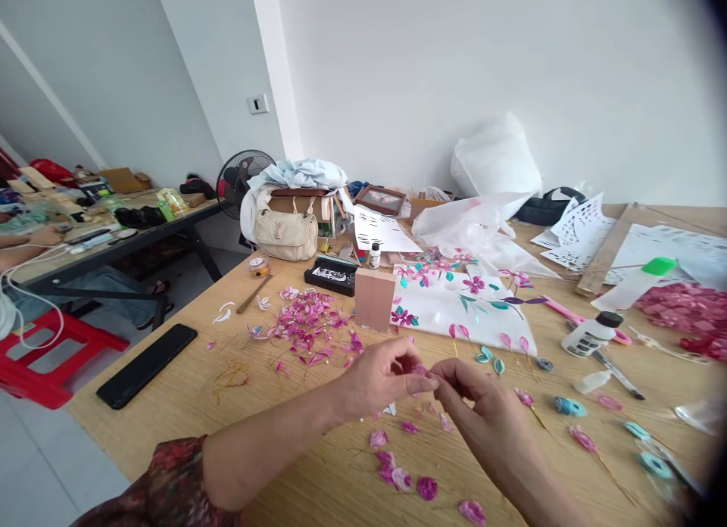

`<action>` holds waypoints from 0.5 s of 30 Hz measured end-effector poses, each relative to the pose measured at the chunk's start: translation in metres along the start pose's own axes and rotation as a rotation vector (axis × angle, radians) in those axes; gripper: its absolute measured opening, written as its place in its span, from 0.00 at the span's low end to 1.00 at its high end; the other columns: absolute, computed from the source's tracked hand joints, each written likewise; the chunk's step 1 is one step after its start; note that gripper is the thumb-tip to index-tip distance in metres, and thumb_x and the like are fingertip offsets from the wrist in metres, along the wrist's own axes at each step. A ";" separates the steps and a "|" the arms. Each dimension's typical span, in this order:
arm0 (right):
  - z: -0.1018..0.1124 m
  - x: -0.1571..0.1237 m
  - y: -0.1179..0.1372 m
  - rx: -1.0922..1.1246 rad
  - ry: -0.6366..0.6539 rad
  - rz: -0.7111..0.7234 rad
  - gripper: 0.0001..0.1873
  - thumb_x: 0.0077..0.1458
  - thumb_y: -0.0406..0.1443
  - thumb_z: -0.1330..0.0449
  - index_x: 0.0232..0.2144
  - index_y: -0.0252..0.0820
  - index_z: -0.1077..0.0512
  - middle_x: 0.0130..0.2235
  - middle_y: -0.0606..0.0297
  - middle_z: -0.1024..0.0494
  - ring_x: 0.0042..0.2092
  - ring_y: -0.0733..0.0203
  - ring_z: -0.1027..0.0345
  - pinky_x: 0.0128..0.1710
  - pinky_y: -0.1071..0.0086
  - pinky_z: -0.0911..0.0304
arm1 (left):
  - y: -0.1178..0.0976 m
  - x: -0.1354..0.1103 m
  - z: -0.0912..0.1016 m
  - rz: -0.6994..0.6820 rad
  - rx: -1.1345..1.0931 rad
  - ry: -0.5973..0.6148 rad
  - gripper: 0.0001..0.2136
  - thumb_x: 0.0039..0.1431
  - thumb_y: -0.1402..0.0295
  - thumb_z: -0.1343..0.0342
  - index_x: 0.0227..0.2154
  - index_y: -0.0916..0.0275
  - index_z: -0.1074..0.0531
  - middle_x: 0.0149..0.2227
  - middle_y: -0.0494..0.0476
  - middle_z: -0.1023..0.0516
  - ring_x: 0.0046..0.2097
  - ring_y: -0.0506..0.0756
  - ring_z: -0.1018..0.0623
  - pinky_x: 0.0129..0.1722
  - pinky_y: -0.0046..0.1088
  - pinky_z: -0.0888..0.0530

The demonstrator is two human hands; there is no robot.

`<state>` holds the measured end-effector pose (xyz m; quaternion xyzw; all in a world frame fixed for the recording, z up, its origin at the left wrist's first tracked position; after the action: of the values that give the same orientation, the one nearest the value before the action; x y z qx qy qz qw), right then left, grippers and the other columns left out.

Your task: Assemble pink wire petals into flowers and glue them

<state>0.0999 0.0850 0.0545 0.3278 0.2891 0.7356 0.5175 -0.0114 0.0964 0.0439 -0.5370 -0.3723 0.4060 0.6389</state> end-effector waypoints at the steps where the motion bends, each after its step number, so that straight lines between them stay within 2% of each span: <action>1: -0.001 -0.003 -0.001 0.009 0.010 0.003 0.13 0.52 0.41 0.51 0.21 0.43 0.34 0.19 0.68 0.33 0.22 0.64 0.42 0.22 0.72 0.47 | 0.000 0.000 -0.003 -0.014 -0.005 -0.019 0.15 0.45 0.57 0.42 0.25 0.65 0.34 0.24 0.49 0.36 0.27 0.47 0.36 0.27 0.23 0.39; 5: -0.003 -0.013 -0.007 0.137 0.072 -0.028 0.15 0.52 0.44 0.50 0.20 0.43 0.34 0.20 0.68 0.34 0.23 0.63 0.41 0.22 0.72 0.45 | 0.002 -0.002 -0.012 -0.024 -0.115 -0.060 0.17 0.43 0.55 0.41 0.17 0.66 0.35 0.21 0.49 0.37 0.25 0.46 0.38 0.26 0.23 0.41; 9: -0.001 -0.017 -0.017 0.310 0.148 -0.101 0.17 0.48 0.49 0.47 0.18 0.43 0.34 0.19 0.68 0.37 0.23 0.64 0.42 0.21 0.73 0.43 | 0.007 -0.003 -0.024 0.080 -0.285 0.031 0.19 0.37 0.53 0.39 0.17 0.66 0.33 0.20 0.48 0.35 0.24 0.46 0.37 0.25 0.23 0.41; 12: -0.002 -0.018 -0.031 0.367 0.221 -0.151 0.20 0.44 0.52 0.44 0.16 0.43 0.34 0.18 0.68 0.38 0.22 0.64 0.44 0.21 0.73 0.43 | 0.009 -0.003 -0.030 0.129 -0.274 0.079 0.19 0.37 0.52 0.39 0.19 0.66 0.31 0.21 0.50 0.33 0.25 0.47 0.35 0.26 0.23 0.40; 15: -0.010 -0.022 -0.045 0.447 0.317 -0.169 0.20 0.47 0.52 0.46 0.19 0.43 0.31 0.19 0.68 0.39 0.23 0.65 0.45 0.21 0.73 0.44 | 0.005 -0.003 -0.035 0.104 -0.255 0.115 0.20 0.36 0.51 0.40 0.18 0.66 0.32 0.21 0.49 0.34 0.25 0.47 0.36 0.26 0.23 0.40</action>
<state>0.1227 0.0767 0.0099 0.2894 0.5478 0.6499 0.4401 0.0191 0.0810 0.0335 -0.6548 -0.3555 0.3564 0.5639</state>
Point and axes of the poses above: each hand's wrist, its own x-axis towards the middle knuckle, its own z-axis out of the back of the hand, y = z × x, the point moved 8 cm from there along x, towards the middle knuckle
